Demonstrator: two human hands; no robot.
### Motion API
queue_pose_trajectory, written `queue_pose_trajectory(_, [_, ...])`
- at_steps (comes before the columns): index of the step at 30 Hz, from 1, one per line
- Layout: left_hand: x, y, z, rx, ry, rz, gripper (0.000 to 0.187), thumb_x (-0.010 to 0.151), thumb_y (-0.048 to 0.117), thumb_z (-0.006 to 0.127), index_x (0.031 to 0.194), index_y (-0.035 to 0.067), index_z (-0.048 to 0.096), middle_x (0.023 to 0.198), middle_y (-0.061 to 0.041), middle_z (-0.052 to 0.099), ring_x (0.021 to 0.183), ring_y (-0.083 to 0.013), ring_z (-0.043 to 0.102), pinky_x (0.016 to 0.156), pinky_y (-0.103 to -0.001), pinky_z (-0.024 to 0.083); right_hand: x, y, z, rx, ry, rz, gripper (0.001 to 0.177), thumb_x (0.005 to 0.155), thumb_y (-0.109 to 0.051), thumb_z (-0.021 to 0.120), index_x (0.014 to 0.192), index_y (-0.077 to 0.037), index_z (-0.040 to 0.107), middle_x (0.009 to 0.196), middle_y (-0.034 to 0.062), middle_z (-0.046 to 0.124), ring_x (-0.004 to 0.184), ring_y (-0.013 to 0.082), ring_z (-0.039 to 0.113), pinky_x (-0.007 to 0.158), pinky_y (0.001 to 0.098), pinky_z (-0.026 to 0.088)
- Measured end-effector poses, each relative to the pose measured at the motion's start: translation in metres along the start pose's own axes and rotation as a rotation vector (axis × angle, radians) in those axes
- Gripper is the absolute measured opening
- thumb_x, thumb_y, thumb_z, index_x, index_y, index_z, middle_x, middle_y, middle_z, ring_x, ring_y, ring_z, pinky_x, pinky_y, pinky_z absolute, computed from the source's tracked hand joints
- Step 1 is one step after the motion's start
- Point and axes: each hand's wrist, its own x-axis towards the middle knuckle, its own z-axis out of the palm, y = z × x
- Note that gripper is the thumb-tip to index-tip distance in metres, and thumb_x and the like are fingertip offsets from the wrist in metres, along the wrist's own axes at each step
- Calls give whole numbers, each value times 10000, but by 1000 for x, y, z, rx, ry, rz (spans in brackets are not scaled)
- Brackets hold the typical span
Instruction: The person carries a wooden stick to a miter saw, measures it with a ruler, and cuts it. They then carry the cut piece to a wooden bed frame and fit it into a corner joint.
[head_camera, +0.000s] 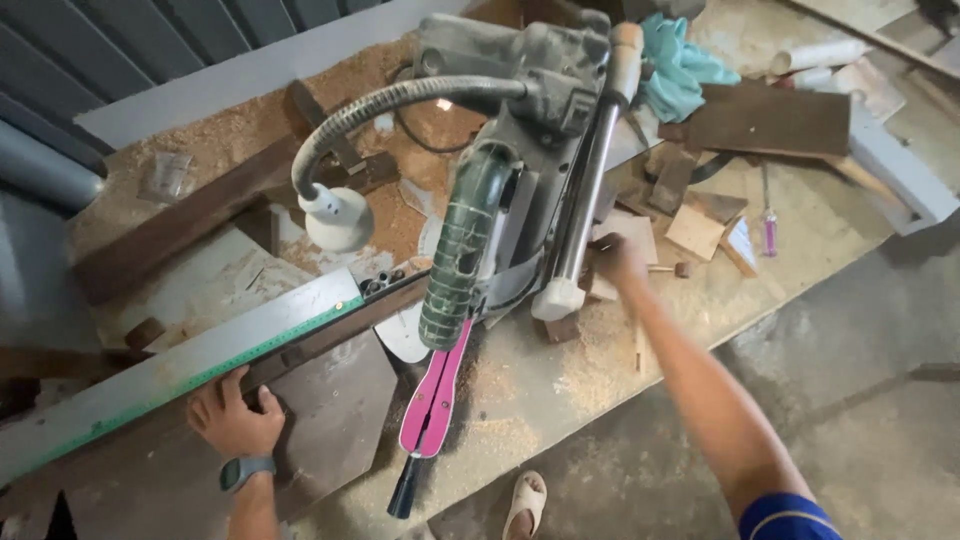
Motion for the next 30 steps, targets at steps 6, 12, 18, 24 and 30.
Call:
queue_pose_trajectory(6, [-14,-11,17,-33,-123,-112,545,1103,506,515,1419,77,631,1468,-276,517,1364,-551,439,1223,-800,277,-20,-86,-126,491,144,285,304,1100,-459,433,1068,-187,565,814,-41,519,643,72,460,537,181,405])
queue_pose_trajectory(12, [7,-4,-4,-83,-29,23,363,1088,406,595,1298,131,704,1414,-270,585,1322,-524,499,1141,-740,400,87,86,-105,979,400,-196,788,994,-383,686,1602,-146,244,1364,116,683,691,101,769,507,241,644])
queue_pose_trajectory(18, [12,-16,4,-101,8,165,237,1049,362,664,1215,194,690,1255,-160,669,1249,-445,575,958,-659,426,-56,246,35,950,509,-54,211,1045,-241,553,864,-148,500,765,48,560,652,195,574,594,387,521])
queue_pose_trajectory(24, [49,-50,18,95,-1,531,309,1054,428,600,1101,186,787,783,-12,719,616,-188,650,491,-351,512,-194,335,190,-458,249,252,490,932,-636,490,948,-181,671,917,91,753,910,327,749,754,450,594])
queue_pose_trajectory(30, [51,-38,9,-184,33,563,110,989,256,732,956,172,669,942,-94,678,717,-313,615,642,-488,617,-285,444,375,1412,124,277,458,812,28,606,1260,113,652,969,314,684,737,543,676,595,671,567])
